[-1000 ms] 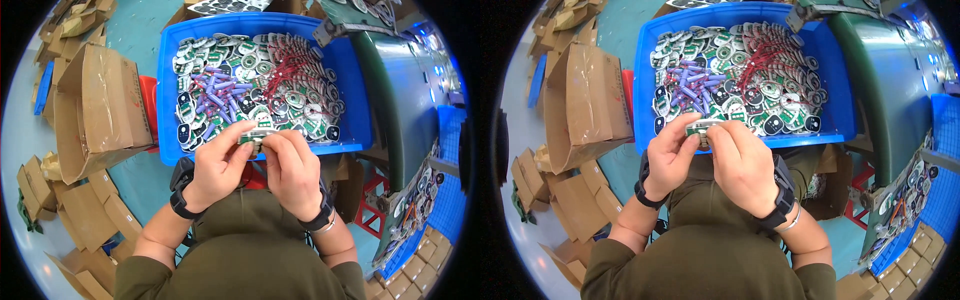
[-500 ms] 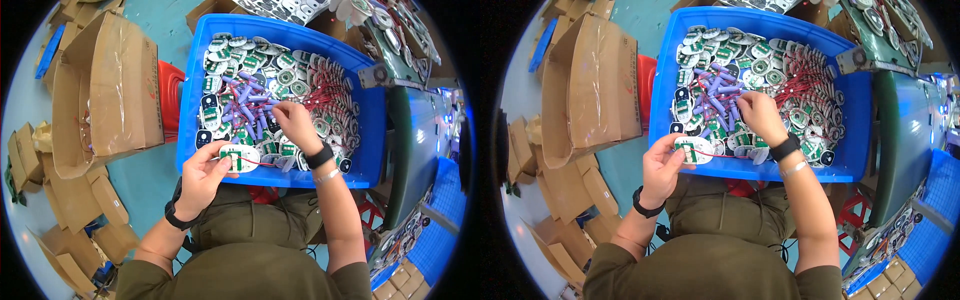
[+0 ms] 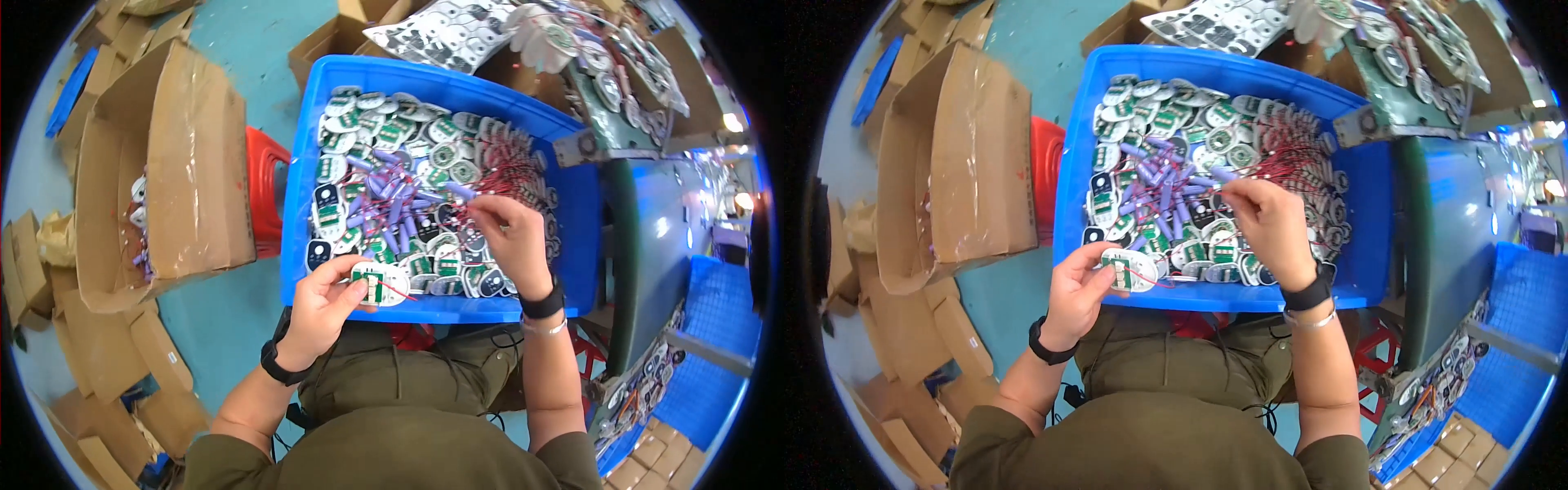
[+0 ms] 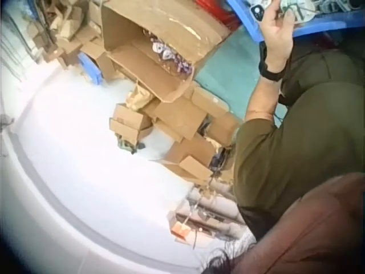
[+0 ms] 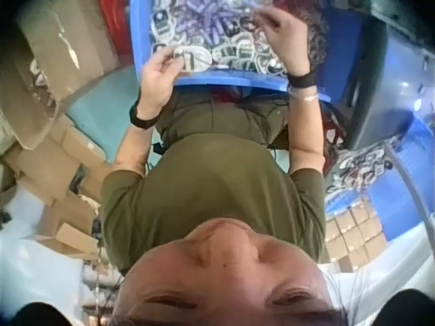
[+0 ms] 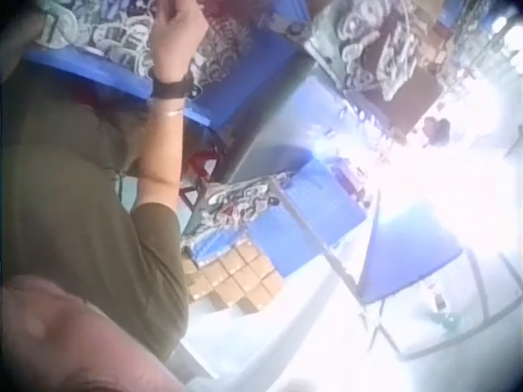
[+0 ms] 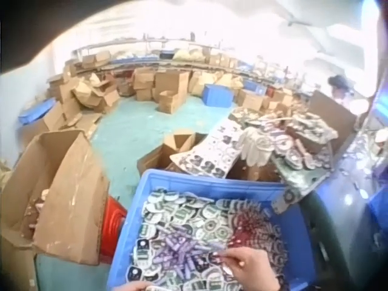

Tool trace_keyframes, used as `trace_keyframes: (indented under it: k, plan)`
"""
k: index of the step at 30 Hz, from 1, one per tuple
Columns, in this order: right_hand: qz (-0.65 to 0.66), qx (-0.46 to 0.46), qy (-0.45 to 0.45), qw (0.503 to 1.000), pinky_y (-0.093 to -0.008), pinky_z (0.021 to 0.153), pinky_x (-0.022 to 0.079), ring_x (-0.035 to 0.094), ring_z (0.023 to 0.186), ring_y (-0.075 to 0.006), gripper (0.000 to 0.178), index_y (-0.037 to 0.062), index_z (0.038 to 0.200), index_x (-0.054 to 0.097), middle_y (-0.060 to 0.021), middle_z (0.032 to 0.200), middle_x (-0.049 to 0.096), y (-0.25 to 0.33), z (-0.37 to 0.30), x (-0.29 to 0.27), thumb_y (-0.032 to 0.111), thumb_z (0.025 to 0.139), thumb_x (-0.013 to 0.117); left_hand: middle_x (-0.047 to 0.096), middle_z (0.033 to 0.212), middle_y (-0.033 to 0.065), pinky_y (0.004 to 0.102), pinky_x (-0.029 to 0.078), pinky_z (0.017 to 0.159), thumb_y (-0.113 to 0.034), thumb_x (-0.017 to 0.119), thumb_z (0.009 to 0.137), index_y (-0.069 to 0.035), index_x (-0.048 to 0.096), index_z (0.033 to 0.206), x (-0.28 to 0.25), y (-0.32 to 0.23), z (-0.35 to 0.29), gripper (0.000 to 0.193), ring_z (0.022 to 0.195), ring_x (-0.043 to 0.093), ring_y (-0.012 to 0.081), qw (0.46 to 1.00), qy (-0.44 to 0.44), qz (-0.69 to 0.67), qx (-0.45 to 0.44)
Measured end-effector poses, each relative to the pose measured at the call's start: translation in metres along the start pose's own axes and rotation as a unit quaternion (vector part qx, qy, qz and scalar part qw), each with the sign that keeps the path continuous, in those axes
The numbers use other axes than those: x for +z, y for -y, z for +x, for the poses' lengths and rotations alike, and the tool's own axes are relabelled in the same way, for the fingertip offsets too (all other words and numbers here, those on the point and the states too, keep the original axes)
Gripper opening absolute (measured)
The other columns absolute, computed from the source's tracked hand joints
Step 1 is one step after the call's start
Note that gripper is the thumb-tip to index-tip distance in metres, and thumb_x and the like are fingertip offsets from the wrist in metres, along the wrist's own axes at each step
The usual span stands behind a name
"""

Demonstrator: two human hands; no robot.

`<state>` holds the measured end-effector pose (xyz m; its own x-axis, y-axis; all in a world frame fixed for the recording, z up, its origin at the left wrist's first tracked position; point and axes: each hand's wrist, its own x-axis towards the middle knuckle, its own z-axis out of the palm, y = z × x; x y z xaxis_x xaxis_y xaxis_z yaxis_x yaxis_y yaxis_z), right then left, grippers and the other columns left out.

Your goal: Assembling small electronic devices by connecting batteries and wires to circuit boards and placing them into plastic housings.

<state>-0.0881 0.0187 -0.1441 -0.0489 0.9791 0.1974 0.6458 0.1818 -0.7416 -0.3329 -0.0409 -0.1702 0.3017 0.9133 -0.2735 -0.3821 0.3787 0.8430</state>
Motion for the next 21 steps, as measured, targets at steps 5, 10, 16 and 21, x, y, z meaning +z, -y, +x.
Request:
trace_keyframes:
  k: [5, 10, 16, 21]
  plan:
    - [-0.087, -0.010, -0.023, 0.996, -0.0289, 0.055, 0.045, 0.058, 0.060, -0.0231, 0.010, 0.0043, 0.083, 0.064, -0.0114, 0.074, 0.062, -0.006, -0.029, -0.021, 0.005, 0.073, 0.062, 0.056, 0.099, 0.0095, 0.0282, 0.053, 0.071, -0.002, 0.051, 0.085, 0.004, 0.048, 0.112, 0.026, -0.007, 0.007, 0.028, 0.087, 0.058, 0.0150, 0.994, 0.098, 0.034, 0.023]
    - [-0.016, -0.011, -0.026, 0.999, -0.0344, 0.061, 0.048, 0.060, 0.071, -0.0293, 0.013, 0.0069, 0.084, 0.063, -0.0121, 0.080, 0.062, 0.013, -0.069, -0.022, 0.003, 0.072, 0.060, 0.043, 0.125, 0.0111, 0.0243, 0.049, 0.069, 0.001, 0.052, 0.082, 0.002, 0.052, 0.108, 0.045, -0.002, 0.009, 0.026, 0.084, 0.057, 0.0115, 0.969, 0.195, 0.139, 0.053]
    - [-0.017, -0.056, -0.009, 0.998, -0.0311, 0.061, 0.048, 0.061, 0.071, -0.0259, 0.012, 0.0038, 0.085, 0.061, -0.0125, 0.078, 0.062, 0.041, -0.092, -0.026, 0.002, 0.073, 0.061, 0.038, 0.132, 0.0113, 0.0237, 0.048, 0.064, 0.000, 0.054, 0.080, 0.001, 0.055, 0.104, 0.055, 0.005, 0.026, 0.024, 0.074, 0.058, 0.0094, 0.940, 0.267, 0.211, 0.033]
    - [0.023, -0.011, -0.087, 0.996, -0.0303, 0.063, 0.048, 0.062, 0.072, -0.0248, 0.012, 0.0032, 0.086, 0.063, -0.0131, 0.080, 0.063, 0.033, -0.103, -0.032, 0.003, 0.074, 0.062, 0.045, 0.126, 0.0112, 0.0232, 0.047, 0.063, -0.001, 0.055, 0.080, 0.001, 0.055, 0.104, 0.045, 0.020, 0.025, 0.025, 0.076, 0.057, 0.0094, 0.932, 0.239, 0.263, 0.078]
